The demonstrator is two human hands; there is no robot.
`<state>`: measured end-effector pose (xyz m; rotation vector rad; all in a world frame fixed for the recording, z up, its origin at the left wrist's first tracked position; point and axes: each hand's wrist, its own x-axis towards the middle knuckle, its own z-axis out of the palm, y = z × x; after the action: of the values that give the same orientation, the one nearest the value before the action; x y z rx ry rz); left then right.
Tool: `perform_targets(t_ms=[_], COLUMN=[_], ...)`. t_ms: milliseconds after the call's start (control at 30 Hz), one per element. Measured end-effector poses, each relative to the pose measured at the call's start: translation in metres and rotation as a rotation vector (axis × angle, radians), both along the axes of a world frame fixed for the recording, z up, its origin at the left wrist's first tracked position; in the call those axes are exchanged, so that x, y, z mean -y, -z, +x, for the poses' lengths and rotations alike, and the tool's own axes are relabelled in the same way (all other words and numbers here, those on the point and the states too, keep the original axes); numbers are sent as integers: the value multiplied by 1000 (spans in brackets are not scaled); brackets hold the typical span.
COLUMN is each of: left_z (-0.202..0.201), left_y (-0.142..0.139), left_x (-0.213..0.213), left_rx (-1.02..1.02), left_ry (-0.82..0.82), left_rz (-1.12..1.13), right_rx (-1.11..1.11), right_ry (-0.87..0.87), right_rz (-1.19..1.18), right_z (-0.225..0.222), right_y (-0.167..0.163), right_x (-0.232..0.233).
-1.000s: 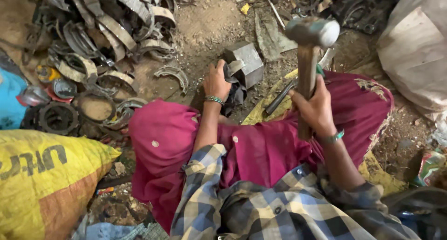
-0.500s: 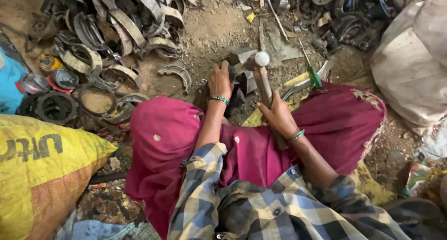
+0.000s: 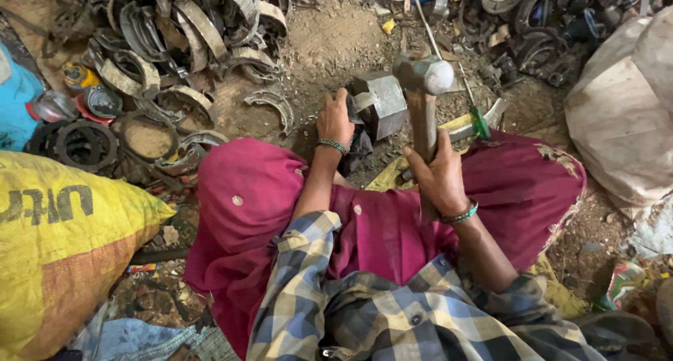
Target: The person sits on the ground among piles of scrap metal, places a metal piece on a small anvil block, and strikes it repeatedly with a hammer. They wrap pieces in a cloth, reposition them on the block, and set finished pieces aside into the surrounding scrap piles.
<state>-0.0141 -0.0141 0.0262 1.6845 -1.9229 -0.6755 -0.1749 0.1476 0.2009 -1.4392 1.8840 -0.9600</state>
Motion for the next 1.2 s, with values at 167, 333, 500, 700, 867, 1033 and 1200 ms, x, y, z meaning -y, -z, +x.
perform_targets(t_ms=[167, 333, 500, 700, 867, 1033, 1200], left_z=[-1, -3, -8, -11, -11, -11, -13], left_y=[-2, 0, 5, 0, -4, 6, 5], left_x=[-3, 1, 4, 2, -1, 4, 6], left_rx=[-40, -39, -36, -10, -52, -50, 0], left_ry=[5, 15, 13, -20, -35, -47, -65], left_rz=[1, 9, 46, -49, -24, -17, -33], right_rx=[-220, -213, 90, 277, 238, -433, -446], right_ry=[-54, -59, 80, 14, -83, -41, 26], right_rz=[7, 196, 193, -457, -868, 97, 165], right_z=[0, -8, -13, -45, -75, -28, -40], right_y=[32, 57, 29, -67, -113, -7, 46], right_x=[14, 22, 8, -6, -5, 26, 30])
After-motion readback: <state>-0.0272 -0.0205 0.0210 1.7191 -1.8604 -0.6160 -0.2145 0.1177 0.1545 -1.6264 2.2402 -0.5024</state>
